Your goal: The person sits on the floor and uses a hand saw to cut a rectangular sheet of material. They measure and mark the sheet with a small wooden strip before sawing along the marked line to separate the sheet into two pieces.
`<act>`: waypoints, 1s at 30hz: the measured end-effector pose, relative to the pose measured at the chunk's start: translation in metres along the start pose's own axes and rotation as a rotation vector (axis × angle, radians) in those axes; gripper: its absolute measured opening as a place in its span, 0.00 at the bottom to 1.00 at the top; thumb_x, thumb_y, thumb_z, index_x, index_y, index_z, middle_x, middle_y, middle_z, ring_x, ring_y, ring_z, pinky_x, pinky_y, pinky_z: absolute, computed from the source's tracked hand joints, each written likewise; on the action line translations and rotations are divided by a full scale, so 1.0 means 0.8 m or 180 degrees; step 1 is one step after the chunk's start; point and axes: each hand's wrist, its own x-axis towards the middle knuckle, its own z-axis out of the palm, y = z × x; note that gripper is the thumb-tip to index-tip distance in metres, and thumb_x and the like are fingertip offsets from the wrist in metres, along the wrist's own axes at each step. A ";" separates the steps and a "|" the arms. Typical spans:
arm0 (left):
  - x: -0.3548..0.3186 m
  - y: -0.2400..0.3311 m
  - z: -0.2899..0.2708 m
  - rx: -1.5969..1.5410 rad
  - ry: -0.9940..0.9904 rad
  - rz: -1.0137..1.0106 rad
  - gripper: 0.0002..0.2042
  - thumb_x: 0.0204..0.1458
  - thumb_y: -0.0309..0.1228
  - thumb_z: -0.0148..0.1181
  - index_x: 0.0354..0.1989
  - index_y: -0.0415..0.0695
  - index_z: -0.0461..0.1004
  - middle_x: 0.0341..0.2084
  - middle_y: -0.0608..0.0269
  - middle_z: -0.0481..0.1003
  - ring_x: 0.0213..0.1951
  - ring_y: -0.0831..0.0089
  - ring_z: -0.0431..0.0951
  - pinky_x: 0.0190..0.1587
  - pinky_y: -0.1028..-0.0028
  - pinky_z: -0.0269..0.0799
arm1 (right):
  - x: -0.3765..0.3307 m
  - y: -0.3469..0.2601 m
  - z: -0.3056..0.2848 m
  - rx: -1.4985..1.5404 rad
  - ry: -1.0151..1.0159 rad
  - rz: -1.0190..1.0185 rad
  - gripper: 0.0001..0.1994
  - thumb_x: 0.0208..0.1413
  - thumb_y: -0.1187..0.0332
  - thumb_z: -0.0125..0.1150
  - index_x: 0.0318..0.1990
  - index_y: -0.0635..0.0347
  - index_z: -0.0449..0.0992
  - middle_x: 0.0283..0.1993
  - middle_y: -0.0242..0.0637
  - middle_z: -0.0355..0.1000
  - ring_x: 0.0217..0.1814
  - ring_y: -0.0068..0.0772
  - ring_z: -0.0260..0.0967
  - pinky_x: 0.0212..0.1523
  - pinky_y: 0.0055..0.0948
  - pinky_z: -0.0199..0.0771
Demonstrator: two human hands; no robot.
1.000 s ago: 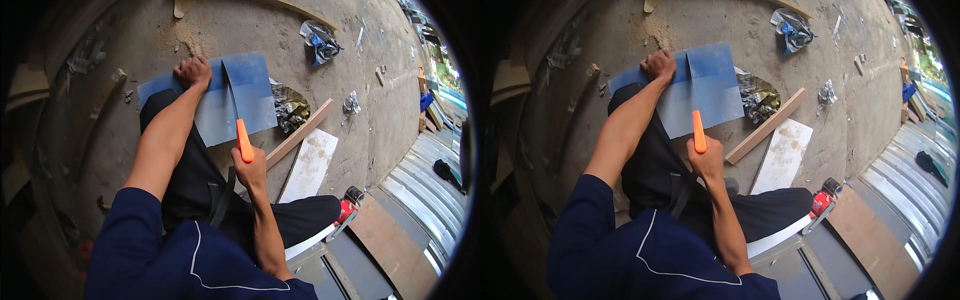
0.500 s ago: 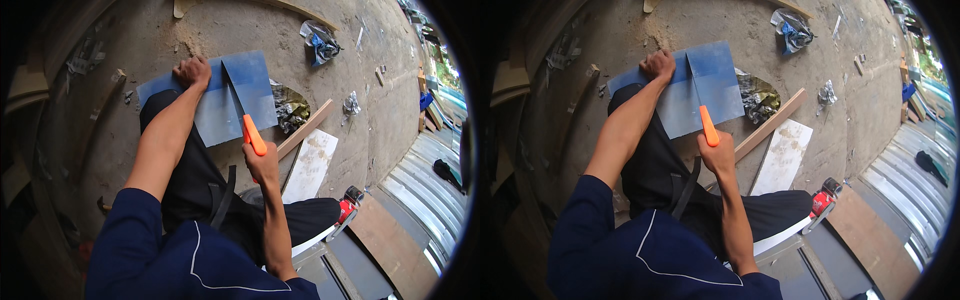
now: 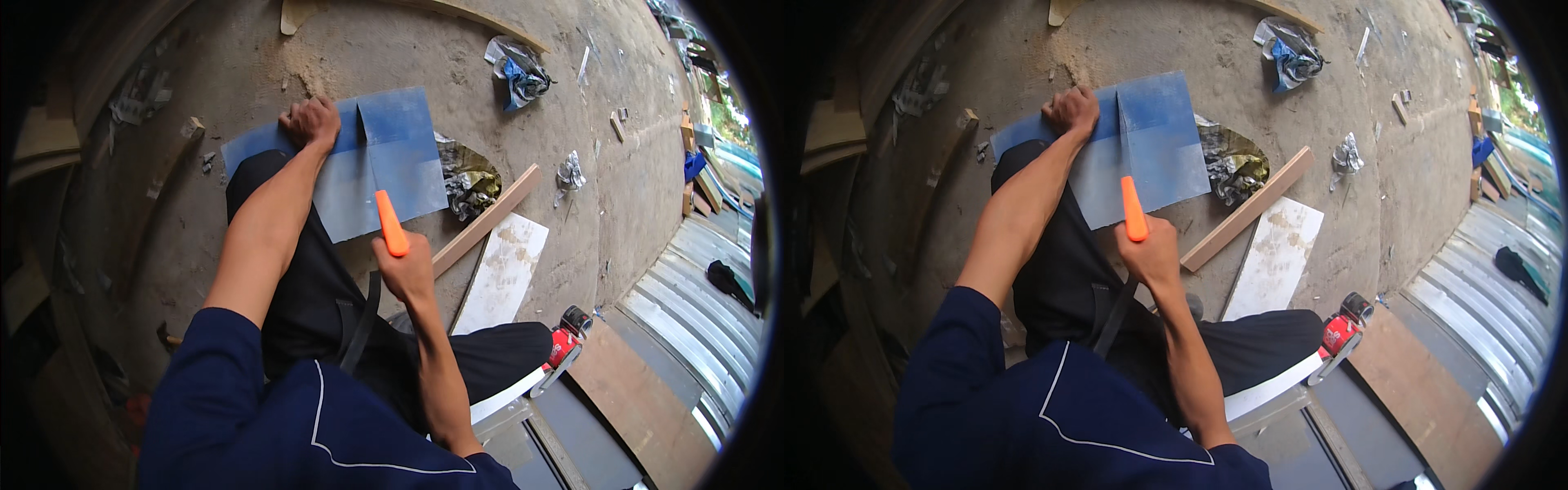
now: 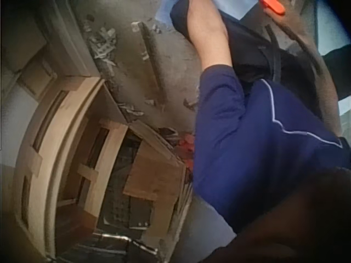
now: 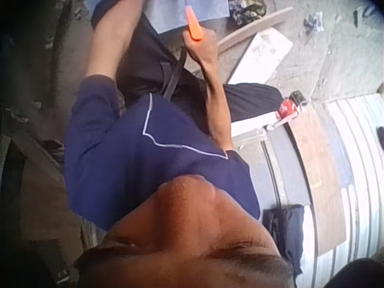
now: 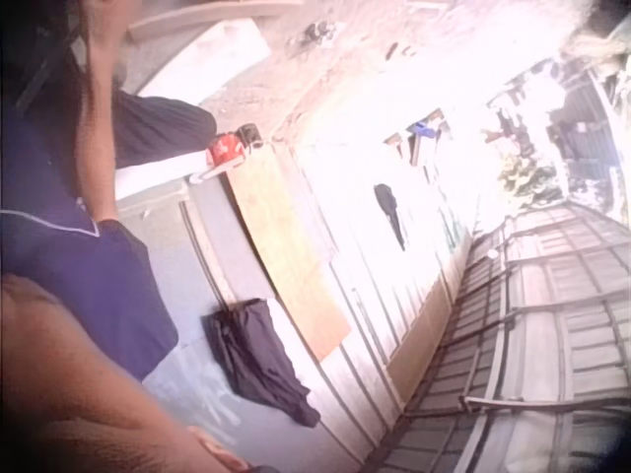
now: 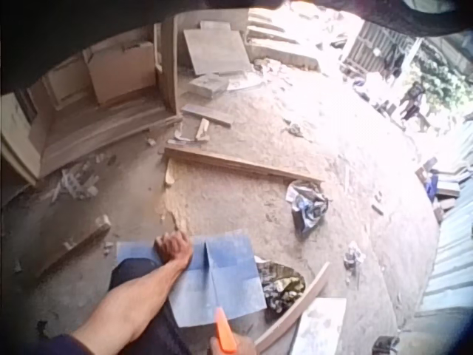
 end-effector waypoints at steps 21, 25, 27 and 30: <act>0.007 -0.003 -0.012 0.0158 -0.0163 -0.0214 0.23 0.59 0.41 0.38 0.29 0.45 0.81 0.36 0.61 0.80 0.48 0.66 0.73 0.56 0.63 0.53 | -0.025 -0.012 -0.009 0.0070 -0.0151 0.0198 0.11 0.48 0.68 0.60 0.22 0.68 0.71 0.17 0.50 0.66 0.19 0.52 0.66 0.24 0.39 0.66; 0.014 0.003 -0.010 0.0283 -0.0159 -0.0397 0.24 0.60 0.42 0.36 0.30 0.44 0.82 0.37 0.56 0.80 0.46 0.64 0.74 0.56 0.62 0.53 | -0.025 -0.012 -0.007 -0.0003 0.0054 -0.0094 0.12 0.49 0.68 0.60 0.23 0.68 0.69 0.18 0.51 0.66 0.19 0.54 0.65 0.25 0.40 0.65; 0.014 0.001 -0.011 0.0174 -0.0330 -0.0393 0.26 0.60 0.44 0.35 0.33 0.42 0.82 0.38 0.54 0.80 0.49 0.63 0.74 0.57 0.61 0.51 | -0.028 -0.024 -0.017 -0.0058 0.0033 -0.0081 0.11 0.49 0.68 0.61 0.24 0.68 0.70 0.20 0.53 0.67 0.22 0.58 0.66 0.26 0.42 0.66; 0.013 0.002 -0.020 0.0123 -0.0477 -0.0422 0.27 0.61 0.45 0.33 0.36 0.41 0.81 0.41 0.52 0.79 0.52 0.62 0.73 0.58 0.60 0.50 | -0.065 -0.019 -0.029 0.0023 -0.0081 -0.0123 0.10 0.48 0.68 0.61 0.24 0.67 0.71 0.20 0.52 0.68 0.22 0.57 0.67 0.26 0.41 0.67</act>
